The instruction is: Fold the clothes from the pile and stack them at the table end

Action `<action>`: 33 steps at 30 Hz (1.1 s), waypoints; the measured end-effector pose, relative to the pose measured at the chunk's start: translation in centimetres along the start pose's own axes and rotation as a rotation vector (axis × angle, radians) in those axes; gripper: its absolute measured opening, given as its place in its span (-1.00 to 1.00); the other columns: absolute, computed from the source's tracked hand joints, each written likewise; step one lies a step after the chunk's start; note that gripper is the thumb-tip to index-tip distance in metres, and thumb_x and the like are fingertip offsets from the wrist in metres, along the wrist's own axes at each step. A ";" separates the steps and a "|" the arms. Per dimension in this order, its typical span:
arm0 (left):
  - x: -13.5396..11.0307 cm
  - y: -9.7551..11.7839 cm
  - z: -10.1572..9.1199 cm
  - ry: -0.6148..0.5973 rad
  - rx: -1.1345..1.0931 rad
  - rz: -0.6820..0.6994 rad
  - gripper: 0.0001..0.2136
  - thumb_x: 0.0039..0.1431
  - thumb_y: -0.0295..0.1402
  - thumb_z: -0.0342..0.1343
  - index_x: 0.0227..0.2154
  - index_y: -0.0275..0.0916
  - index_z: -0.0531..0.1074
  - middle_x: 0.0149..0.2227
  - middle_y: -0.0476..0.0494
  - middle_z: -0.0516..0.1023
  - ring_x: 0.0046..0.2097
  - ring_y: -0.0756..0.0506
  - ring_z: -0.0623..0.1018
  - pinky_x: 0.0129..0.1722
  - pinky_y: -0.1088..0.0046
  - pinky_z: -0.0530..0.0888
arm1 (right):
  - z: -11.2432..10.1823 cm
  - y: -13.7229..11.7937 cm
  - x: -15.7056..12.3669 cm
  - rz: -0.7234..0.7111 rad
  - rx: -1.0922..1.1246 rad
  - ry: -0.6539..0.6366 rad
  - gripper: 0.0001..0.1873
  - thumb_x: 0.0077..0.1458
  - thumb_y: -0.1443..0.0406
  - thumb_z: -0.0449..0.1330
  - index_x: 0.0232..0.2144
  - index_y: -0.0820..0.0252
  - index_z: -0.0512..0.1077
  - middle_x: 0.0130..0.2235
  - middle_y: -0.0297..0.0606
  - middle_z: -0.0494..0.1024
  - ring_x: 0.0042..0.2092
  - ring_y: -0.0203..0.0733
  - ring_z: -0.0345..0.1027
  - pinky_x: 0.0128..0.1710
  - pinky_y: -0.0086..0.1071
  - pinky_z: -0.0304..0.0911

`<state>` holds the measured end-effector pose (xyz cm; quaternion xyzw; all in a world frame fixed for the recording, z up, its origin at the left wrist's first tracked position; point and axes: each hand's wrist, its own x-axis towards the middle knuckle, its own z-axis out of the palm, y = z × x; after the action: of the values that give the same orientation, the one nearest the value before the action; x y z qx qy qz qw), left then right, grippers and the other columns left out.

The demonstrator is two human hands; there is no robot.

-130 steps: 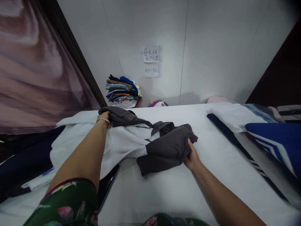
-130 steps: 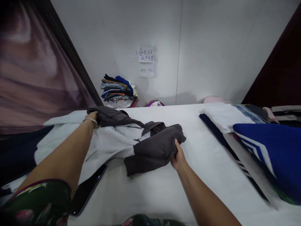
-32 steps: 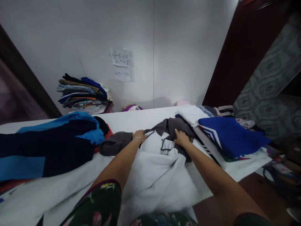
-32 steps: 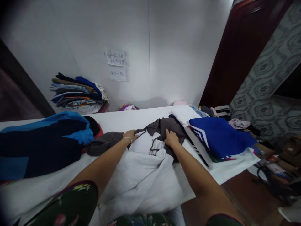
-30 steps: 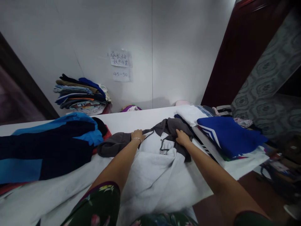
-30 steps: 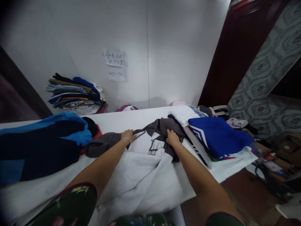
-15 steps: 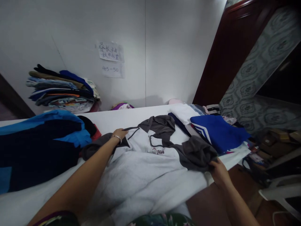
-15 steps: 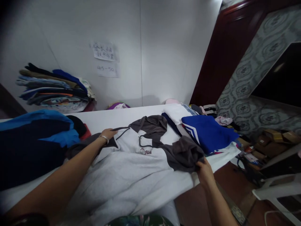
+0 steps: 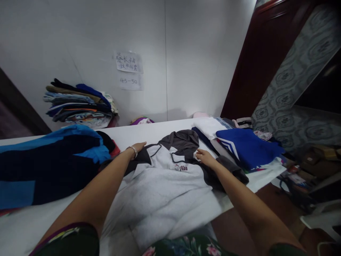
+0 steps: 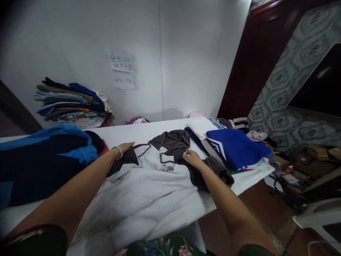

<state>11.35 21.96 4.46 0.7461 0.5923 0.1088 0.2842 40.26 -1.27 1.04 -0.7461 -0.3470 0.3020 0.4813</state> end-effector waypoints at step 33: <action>-21.4 15.4 -21.4 1.134 0.356 0.724 -0.64 0.15 -0.20 -0.06 -0.13 -0.38 0.35 -0.26 -0.02 0.43 -0.10 -0.13 0.47 -0.14 0.36 0.26 | -13.8 -24.5 -1.0 -1.324 0.726 0.608 -0.58 -0.03 0.36 -0.18 -0.21 0.20 0.39 -0.13 -0.40 0.38 0.12 -0.17 0.23 -0.19 -0.39 0.20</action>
<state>7.47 5.93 34.16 0.7600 0.3721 0.4707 -0.2496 44.91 -1.85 28.75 -0.2331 -0.4510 -0.1675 0.8451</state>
